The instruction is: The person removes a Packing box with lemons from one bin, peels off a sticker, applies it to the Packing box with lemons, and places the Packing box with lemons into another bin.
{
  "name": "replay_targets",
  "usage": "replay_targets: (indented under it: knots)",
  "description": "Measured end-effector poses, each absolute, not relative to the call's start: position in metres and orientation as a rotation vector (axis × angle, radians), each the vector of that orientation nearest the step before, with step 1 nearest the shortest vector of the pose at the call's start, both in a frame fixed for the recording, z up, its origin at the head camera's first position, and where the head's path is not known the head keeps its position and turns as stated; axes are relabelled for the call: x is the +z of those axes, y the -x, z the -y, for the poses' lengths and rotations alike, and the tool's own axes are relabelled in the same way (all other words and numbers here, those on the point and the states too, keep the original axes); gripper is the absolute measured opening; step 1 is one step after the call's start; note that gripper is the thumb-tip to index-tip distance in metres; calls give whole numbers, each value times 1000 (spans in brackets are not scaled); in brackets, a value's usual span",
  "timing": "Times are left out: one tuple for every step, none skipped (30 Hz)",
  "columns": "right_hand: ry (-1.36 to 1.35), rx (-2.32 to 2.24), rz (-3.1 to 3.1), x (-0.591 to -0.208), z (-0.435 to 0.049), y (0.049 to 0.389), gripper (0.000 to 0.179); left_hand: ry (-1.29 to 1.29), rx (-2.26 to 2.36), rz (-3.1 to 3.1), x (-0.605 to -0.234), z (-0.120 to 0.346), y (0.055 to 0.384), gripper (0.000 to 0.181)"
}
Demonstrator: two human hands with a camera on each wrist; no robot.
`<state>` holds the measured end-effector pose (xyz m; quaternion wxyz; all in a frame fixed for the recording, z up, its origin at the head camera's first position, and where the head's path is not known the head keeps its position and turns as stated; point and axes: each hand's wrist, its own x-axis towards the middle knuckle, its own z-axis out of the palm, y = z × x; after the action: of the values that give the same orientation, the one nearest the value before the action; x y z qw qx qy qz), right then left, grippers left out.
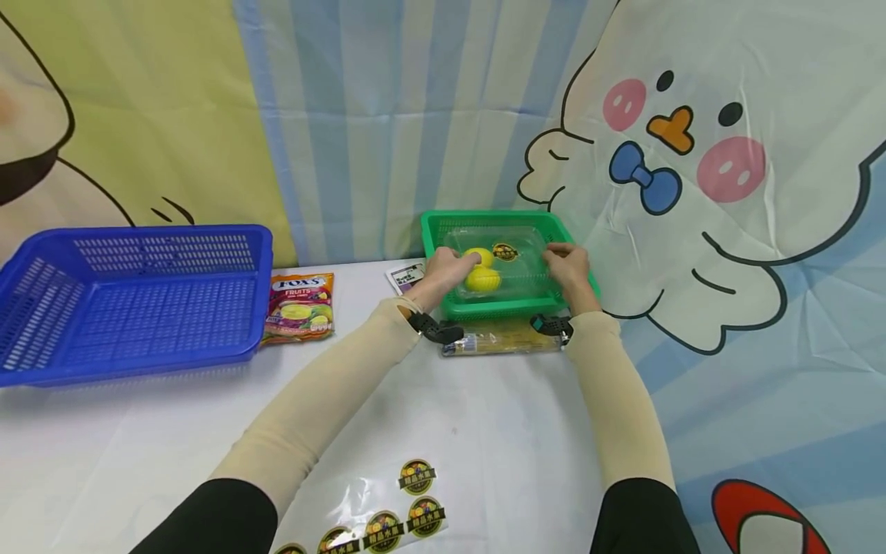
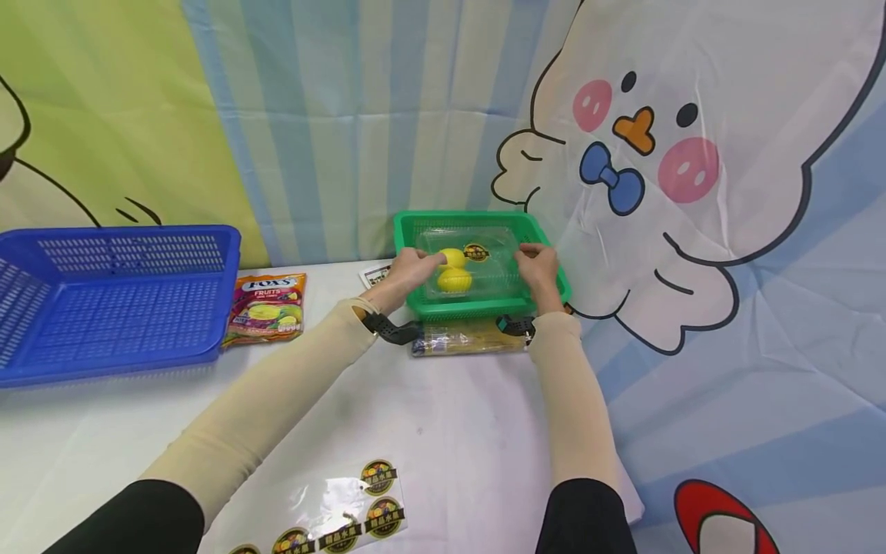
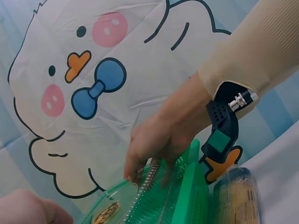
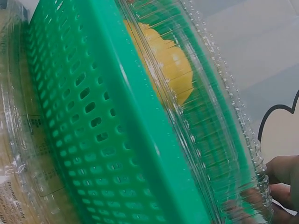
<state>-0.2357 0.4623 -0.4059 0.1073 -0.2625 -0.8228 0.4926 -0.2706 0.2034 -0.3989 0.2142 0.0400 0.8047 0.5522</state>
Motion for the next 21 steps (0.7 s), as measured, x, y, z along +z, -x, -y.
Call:
replay_targets:
  knots:
    - [774, 1446, 2426, -407, -462, 236, 41, -108, 1532, -2232, -400, -204, 271, 47]
    - [774, 1446, 2427, -408, -461, 236, 41, -108, 1534, -2231, -401, -204, 272, 48]
    - [774, 1449, 2427, -408, -461, 237, 41, -110, 1536, -2230, -402, -204, 272, 48]
    - [776, 1446, 2427, -409, -460, 237, 41, -115, 1538, -2227, -403, -204, 273, 48]
    - [778, 1441, 2431, -410, -460, 238, 42, -122, 1538, -2222, -404, -204, 273, 47]
    - [781, 1444, 2429, -411, -460, 238, 41, -128, 1541, -2213, -405, -204, 274, 44]
    - [785, 1439, 2430, -412, -460, 238, 41, -135, 1540, -2201, -407, -205, 274, 40]
    - [787, 1441, 2429, -413, -461, 238, 41, -145, 1537, -2188, -408, -204, 274, 37]
    - [790, 1441, 2430, -413, -461, 238, 41, -150, 1530, -2178, -409, -205, 274, 36]
    - [794, 1445, 2427, -414, -462, 238, 41, -153, 1526, -2167, -410, -205, 274, 36]
    - [797, 1447, 2426, -414, -462, 237, 40, -153, 1522, -2160, -410, -205, 274, 37]
    - [801, 1454, 2423, -415, -462, 237, 40, -153, 1520, -2154, -411, -205, 274, 39]
    - [802, 1454, 2424, -416, -462, 237, 39, -160, 1516, -2151, -411, -204, 274, 40]
    - [806, 1456, 2424, -417, -462, 237, 39, -167, 1516, -2149, -410, -204, 273, 42]
    - [812, 1457, 2423, -417, -462, 237, 39, -173, 1521, -2145, -410, -203, 272, 42]
    - [816, 1461, 2420, -418, -462, 238, 39, -179, 1526, -2143, -409, -203, 271, 42]
    - [821, 1456, 2422, -418, -463, 238, 39, -186, 1532, -2141, -408, -202, 270, 45]
    - [826, 1451, 2425, -419, -463, 238, 40, -193, 1537, -2139, -407, -202, 268, 49]
    - [831, 1445, 2428, -420, -463, 238, 40, -198, 1541, -2140, -407, -202, 267, 51]
    - [833, 1443, 2428, -420, -463, 238, 40, -200, 1543, -2140, -407, -202, 267, 53]
    - [833, 1445, 2426, -420, -463, 238, 39, -200, 1539, -2144, -407, -203, 267, 53]
